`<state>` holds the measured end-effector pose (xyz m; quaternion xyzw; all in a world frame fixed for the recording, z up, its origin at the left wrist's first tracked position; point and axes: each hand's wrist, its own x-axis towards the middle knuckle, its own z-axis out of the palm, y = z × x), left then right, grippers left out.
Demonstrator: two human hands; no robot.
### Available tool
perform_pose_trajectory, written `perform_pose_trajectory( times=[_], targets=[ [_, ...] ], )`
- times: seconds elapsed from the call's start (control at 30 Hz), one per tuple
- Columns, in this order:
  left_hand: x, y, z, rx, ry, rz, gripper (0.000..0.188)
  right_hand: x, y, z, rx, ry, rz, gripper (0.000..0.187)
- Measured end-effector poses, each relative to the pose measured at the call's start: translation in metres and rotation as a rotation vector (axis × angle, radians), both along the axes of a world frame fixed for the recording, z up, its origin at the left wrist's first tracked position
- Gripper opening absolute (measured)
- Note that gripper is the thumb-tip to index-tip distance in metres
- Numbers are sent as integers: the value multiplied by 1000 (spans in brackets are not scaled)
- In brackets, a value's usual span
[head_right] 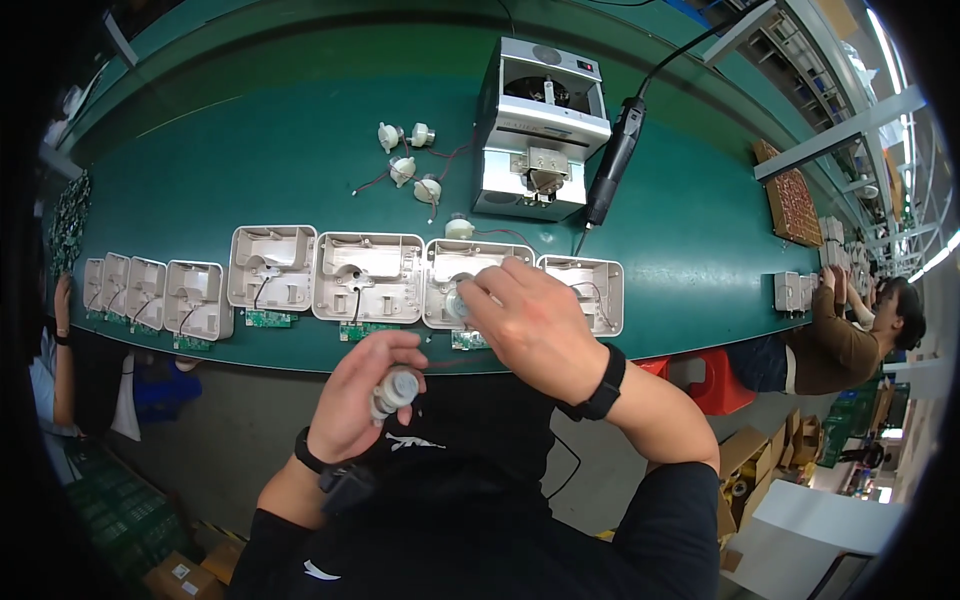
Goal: The person picks up small motors from a pile and presses them into plastic housings by hand, then uses a power screwdriver to secure the components.
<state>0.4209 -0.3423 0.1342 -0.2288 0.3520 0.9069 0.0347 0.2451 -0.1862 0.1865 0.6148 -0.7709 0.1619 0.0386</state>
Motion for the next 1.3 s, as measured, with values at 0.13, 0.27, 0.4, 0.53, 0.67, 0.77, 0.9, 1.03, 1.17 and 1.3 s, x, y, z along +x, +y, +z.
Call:
perform_pose_trajectory(
  times=[0.13, 0.27, 0.4, 0.53, 0.67, 0.77, 0.9, 1.03, 1.17, 1.3],
  targets=[
    [12, -9, 2, 177, -26, -27, 35, -9, -5, -15, 93, 121, -15, 35],
    [24, -18, 1, 126, 65, -64, 37, -11, -10, -22, 151, 182, -17, 31],
    [34, -24, -6, 65, 171, -91, 42, -8, -13, -25, 161, 204, -35, 28],
    [43, -35, -7, -19, 230, -151, 50, -6, -13, -22, 113, 176, -34, 28],
    [38, -34, -8, -175, 194, -140, 56, 0, -10, -8, -48, 91, -78, 31],
    [33, -27, 1, -304, 170, -74, 59, 10, -10, 14, -174, -12, -48, 33],
    [28, -16, 1, -453, 218, 15, 62, 24, -24, 25, -276, -192, 109, 37],
    [31, -11, -10, -707, 274, 102, 63, 34, -32, 11, -206, -336, 224, 39],
    [37, -12, -6, -1094, 279, 171, 64, 43, -40, 2, -147, -393, 238, 38],
    [42, -8, -1, -1043, 188, 303, 62, 45, -57, 1, -107, -500, 187, 34]
  ],
)
